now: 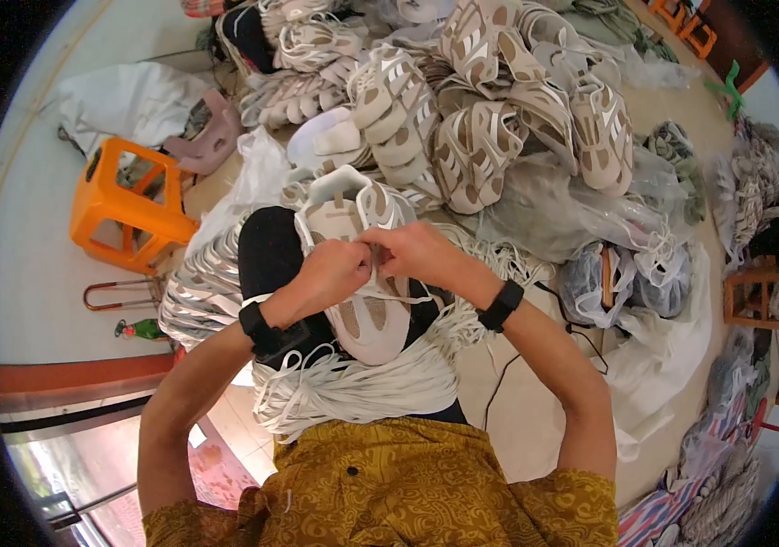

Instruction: Threading laces into shoe eyelets for multiple shoes in a factory setting.

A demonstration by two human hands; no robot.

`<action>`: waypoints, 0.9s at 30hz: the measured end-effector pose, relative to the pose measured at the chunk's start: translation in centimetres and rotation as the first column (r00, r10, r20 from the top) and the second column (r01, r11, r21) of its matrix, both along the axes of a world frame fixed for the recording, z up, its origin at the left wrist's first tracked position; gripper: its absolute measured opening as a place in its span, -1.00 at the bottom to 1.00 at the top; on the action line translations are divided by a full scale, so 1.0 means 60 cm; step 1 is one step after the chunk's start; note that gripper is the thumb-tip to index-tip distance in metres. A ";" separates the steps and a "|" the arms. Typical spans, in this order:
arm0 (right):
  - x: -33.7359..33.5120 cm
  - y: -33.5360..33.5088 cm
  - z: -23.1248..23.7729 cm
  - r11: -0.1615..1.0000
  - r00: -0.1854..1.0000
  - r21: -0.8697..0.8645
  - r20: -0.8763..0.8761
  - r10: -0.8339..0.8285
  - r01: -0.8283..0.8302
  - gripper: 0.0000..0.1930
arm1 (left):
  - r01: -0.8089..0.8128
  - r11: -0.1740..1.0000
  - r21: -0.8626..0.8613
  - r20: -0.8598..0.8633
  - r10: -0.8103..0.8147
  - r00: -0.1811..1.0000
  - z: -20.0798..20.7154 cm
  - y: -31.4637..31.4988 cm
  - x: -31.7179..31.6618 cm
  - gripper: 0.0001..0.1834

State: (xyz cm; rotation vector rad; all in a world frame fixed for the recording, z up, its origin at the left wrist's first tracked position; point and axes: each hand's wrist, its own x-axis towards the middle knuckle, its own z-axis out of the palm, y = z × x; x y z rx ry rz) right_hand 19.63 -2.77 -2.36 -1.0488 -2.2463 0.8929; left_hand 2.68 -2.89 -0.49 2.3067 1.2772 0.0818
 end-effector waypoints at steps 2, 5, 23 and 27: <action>-0.001 0.005 0.012 0.999 0.989 0.022 0.139 0.045 -0.049 -0.55 | 0.002 1.000 -0.008 -0.033 -0.002 0.999 0.006 -0.001 -0.004 -0.83; -0.013 0.004 0.014 0.994 0.985 0.072 0.155 0.074 -0.086 -0.52 | 0.037 0.999 0.001 0.065 -0.037 0.997 0.016 -0.009 -0.042 -0.83; -0.054 0.008 0.131 0.983 0.956 0.147 -0.254 0.145 -0.110 -0.90 | 0.351 0.854 -0.383 0.868 0.463 -0.179 0.275 -0.013 -0.252 -0.70; 0.198 0.101 0.117 0.818 0.374 -0.568 -0.741 -0.558 0.095 -0.81 | -0.329 0.812 -0.481 0.827 0.297 -0.477 0.232 0.032 -0.522 -0.56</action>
